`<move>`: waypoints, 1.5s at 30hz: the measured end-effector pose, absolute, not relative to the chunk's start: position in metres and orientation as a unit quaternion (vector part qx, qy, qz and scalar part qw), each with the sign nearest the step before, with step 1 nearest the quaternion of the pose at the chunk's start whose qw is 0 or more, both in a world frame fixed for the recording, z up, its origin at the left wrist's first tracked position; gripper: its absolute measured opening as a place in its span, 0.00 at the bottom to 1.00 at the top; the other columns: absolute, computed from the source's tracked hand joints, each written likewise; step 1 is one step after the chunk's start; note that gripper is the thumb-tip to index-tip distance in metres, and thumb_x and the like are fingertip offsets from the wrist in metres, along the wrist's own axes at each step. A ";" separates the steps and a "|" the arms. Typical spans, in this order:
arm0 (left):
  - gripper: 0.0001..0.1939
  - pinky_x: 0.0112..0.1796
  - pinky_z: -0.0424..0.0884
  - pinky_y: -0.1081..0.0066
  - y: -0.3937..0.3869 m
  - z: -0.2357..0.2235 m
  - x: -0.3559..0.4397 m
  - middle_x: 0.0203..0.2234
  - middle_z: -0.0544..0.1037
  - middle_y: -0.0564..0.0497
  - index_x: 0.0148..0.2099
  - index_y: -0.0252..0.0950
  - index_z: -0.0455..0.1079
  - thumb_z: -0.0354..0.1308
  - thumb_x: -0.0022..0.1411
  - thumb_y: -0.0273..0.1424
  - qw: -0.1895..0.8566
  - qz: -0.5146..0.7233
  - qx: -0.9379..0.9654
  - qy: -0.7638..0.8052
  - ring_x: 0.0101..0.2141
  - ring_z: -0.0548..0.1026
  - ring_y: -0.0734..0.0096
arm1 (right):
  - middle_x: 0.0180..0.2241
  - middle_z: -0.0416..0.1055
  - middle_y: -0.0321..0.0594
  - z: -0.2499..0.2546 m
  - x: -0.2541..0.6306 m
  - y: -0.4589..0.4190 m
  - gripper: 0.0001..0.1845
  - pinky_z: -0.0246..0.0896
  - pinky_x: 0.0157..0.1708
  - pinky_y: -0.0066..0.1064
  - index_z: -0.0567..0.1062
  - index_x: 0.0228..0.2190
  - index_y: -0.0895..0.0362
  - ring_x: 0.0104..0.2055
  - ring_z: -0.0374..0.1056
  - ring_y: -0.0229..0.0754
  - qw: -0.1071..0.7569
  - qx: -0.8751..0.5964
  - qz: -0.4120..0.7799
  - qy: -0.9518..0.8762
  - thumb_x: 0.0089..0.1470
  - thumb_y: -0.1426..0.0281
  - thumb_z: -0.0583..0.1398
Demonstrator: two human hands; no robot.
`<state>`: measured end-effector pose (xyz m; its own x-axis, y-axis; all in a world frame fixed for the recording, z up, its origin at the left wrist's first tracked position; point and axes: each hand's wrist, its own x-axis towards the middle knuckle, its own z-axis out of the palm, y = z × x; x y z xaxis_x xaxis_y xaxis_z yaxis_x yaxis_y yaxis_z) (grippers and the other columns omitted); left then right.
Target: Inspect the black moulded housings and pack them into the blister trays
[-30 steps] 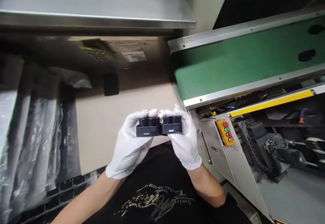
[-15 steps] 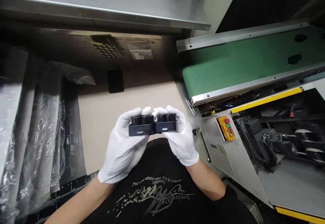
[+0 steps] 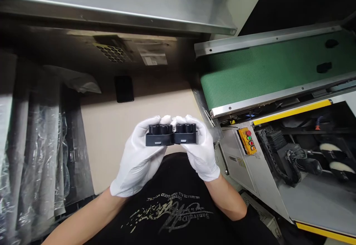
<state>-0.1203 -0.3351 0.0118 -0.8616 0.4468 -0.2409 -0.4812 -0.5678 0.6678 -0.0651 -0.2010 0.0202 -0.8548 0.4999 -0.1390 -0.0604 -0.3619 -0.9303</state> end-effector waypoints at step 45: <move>0.23 0.61 0.81 0.54 -0.365 0.020 -0.121 0.52 0.83 0.54 0.49 0.45 0.79 0.63 0.56 0.16 0.399 0.905 -0.057 0.138 0.56 0.83 0.60 | 0.54 0.83 0.40 0.036 -0.053 -0.219 0.22 0.77 0.65 0.54 0.80 0.56 0.44 0.59 0.80 0.52 0.247 -0.052 0.671 -0.697 0.61 0.62 0.73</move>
